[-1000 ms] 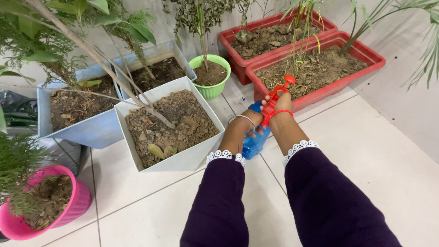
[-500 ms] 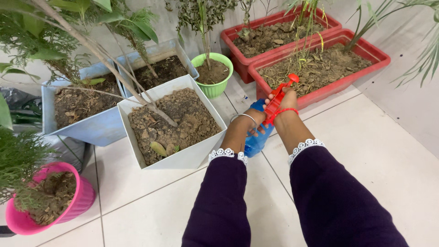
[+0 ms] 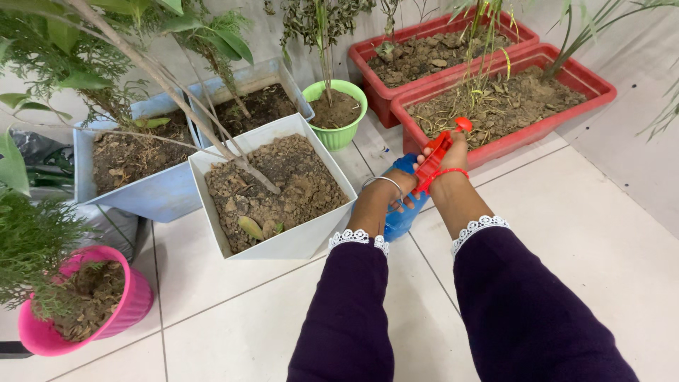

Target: The person uses a blue spray bottle with a red nozzle to mist several potted plants arranged on a tiled floor. The person moves the spray bottle between different containers, including rectangular trays and round pots, and sprays the soil and foliage of each plant.

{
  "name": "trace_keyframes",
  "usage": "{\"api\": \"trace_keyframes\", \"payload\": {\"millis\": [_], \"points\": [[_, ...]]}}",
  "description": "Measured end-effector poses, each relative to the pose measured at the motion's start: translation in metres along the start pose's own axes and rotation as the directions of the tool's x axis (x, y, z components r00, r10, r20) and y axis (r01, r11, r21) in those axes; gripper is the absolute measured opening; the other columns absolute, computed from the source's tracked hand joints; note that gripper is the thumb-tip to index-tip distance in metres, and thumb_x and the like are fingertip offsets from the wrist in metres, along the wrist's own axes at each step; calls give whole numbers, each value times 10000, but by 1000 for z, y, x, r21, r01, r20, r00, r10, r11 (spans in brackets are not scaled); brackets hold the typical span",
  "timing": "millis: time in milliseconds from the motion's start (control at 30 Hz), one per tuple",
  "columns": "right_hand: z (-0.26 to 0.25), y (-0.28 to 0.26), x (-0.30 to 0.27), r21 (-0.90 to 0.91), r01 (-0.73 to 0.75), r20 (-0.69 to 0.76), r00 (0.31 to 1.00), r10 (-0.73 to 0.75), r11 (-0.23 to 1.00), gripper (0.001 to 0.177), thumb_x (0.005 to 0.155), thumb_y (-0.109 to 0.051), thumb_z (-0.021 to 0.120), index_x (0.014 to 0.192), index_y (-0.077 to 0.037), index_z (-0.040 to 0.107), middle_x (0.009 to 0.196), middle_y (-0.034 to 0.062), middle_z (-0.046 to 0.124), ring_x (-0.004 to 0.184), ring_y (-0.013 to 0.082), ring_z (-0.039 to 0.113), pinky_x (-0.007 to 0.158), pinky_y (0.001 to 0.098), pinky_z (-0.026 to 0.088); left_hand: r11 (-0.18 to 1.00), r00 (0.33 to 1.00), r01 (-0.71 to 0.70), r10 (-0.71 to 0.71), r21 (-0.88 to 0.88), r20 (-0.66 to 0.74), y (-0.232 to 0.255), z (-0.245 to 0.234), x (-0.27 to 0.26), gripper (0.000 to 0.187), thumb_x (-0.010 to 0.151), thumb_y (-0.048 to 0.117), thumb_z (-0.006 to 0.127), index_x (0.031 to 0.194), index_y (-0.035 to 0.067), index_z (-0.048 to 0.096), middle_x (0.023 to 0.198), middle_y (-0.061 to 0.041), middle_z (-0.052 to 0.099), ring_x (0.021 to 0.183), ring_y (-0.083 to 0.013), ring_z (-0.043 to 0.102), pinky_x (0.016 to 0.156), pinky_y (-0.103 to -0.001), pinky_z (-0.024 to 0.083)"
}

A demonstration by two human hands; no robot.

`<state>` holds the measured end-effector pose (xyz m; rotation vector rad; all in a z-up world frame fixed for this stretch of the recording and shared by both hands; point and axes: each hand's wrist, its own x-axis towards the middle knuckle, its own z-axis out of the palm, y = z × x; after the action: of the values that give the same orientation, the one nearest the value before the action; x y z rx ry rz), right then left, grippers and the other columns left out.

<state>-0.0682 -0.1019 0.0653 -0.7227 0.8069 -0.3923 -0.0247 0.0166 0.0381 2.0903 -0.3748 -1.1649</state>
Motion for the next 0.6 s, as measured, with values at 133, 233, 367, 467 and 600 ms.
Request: {"api": "trace_keyframes", "payload": {"millis": [133, 233, 367, 467, 600], "points": [[-1, 4, 14, -10, -6, 22, 1000, 6, 1000, 367, 942, -448, 494, 1001, -102, 602, 701, 52, 622, 604, 219, 599, 591, 425, 536, 998, 1000, -13, 14, -66, 6, -2, 1, 2, 377, 942, 405, 483, 944, 107, 714, 914, -113, 756, 772, -276, 711, 725, -461, 553], [-2, 6, 17, -33, 42, 18, 999, -41, 999, 321, 927, -363, 524, 1012, -73, 632, 720, 65, 654, 613, 220, 626, 585, 418, 558, 996, 1000, -11, 13, -86, 21, 1, 0, -3, 357, 930, 409, 509, 961, 122, 719, 927, -104, 750, 792, -273, 710, 738, -458, 555], [2, 4, 12, -121, 137, 0, 990, -138, 983, 356, 907, -385, 584, 1004, -52, 666, 728, 70, 677, 614, 214, 642, 578, 397, 574, 997, 1000, -10, 12, -71, 22, 4, -1, -6, 323, 914, 396, 506, 990, 159, 712, 953, -77, 762, 800, -251, 698, 725, -464, 525], [4, -1, 4, -113, 126, 21, 992, -124, 986, 467, 899, -521, 582, 1018, -74, 648, 708, 66, 649, 601, 218, 620, 568, 398, 556, 997, 999, -34, 35, -76, 16, 0, 1, 4, 324, 915, 398, 503, 1012, 166, 708, 965, -87, 765, 787, -253, 703, 716, -460, 535], [3, -5, -5, 9, -14, 57, 998, 13, 1000, 672, 861, -742, 444, 1058, -125, 620, 655, 44, 576, 569, 219, 560, 542, 415, 512, 994, 997, -54, 58, -94, 43, -7, 0, 16, 390, 933, 418, 514, 1007, 103, 730, 944, -136, 752, 777, -287, 729, 746, -436, 584]]}}
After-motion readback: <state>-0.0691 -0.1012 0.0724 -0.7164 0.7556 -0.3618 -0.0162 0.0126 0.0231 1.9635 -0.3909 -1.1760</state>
